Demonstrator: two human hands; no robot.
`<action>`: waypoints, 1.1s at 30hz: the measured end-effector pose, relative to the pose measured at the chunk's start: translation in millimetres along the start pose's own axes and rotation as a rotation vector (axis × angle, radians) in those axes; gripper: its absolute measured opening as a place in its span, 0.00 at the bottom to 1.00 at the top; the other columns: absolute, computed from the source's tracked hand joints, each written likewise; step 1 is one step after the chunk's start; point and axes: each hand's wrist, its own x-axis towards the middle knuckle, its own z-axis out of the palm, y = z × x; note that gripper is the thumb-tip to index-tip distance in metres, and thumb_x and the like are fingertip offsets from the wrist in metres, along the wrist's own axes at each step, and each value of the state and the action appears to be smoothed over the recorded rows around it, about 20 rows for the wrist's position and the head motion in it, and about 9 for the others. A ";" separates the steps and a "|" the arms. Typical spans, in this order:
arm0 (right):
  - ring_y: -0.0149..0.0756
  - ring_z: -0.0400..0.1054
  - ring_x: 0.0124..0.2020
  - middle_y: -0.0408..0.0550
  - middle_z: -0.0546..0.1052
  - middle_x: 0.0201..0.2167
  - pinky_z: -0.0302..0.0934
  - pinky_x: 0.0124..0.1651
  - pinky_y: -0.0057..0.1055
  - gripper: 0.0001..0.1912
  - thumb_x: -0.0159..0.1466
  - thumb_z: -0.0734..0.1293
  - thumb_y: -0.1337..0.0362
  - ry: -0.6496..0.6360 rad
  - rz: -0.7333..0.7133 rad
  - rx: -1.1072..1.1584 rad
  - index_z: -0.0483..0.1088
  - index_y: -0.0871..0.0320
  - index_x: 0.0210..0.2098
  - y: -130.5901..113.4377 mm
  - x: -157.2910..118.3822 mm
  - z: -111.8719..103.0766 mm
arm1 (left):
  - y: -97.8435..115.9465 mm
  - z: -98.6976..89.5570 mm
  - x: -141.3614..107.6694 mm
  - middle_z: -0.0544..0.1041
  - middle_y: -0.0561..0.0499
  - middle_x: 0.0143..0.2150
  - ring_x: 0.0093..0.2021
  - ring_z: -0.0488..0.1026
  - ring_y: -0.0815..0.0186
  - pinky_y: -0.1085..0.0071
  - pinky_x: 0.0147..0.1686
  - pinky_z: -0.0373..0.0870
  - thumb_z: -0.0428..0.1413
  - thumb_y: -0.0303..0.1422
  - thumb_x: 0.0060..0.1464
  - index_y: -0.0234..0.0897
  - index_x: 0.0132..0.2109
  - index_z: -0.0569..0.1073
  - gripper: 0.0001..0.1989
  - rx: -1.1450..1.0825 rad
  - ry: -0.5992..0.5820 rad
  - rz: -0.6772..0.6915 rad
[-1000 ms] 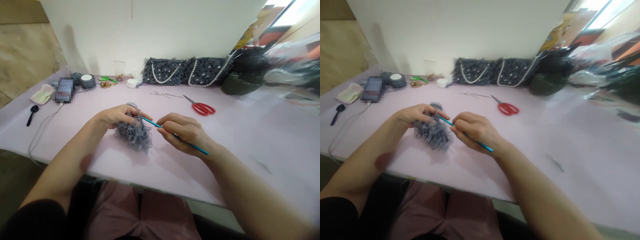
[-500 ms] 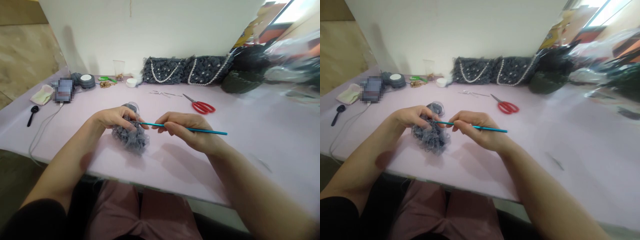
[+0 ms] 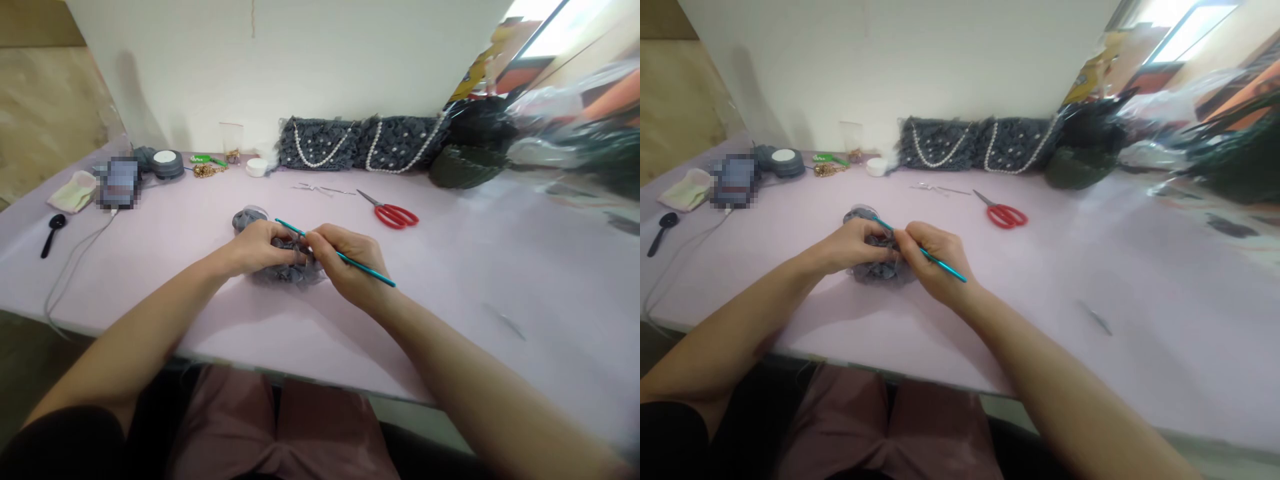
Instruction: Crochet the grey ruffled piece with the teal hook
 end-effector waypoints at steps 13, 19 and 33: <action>0.30 0.64 0.24 0.42 0.70 0.20 0.60 0.30 0.28 0.22 0.69 0.62 0.53 -0.026 0.087 0.118 0.63 0.56 0.21 -2.8 3.2 -5.6 | -0.9 -10.1 -1.9 0.80 0.50 0.37 0.40 0.75 0.63 0.69 0.42 0.69 0.63 0.42 0.53 0.37 0.45 0.81 0.16 0.224 -0.028 0.138; 0.32 0.63 0.24 0.44 0.69 0.20 0.59 0.29 0.32 0.26 0.69 0.62 0.46 0.022 0.010 0.108 0.63 0.55 0.22 1.0 5.1 -12.9 | -1.0 -34.0 -0.8 0.79 0.47 0.40 0.39 0.75 0.64 0.69 0.42 0.70 0.54 0.40 0.63 0.34 0.55 0.77 0.19 0.081 0.067 0.132; 0.35 0.67 0.27 0.45 0.74 0.24 0.63 0.32 0.35 0.27 0.69 0.60 0.39 -0.012 -0.115 0.167 0.68 0.52 0.26 6.1 3.1 -17.1 | 7.5 -6.8 -7.8 0.72 0.58 0.27 0.26 0.67 0.73 0.74 0.28 0.60 0.65 0.35 0.52 0.35 0.66 0.64 0.36 -0.309 0.099 0.086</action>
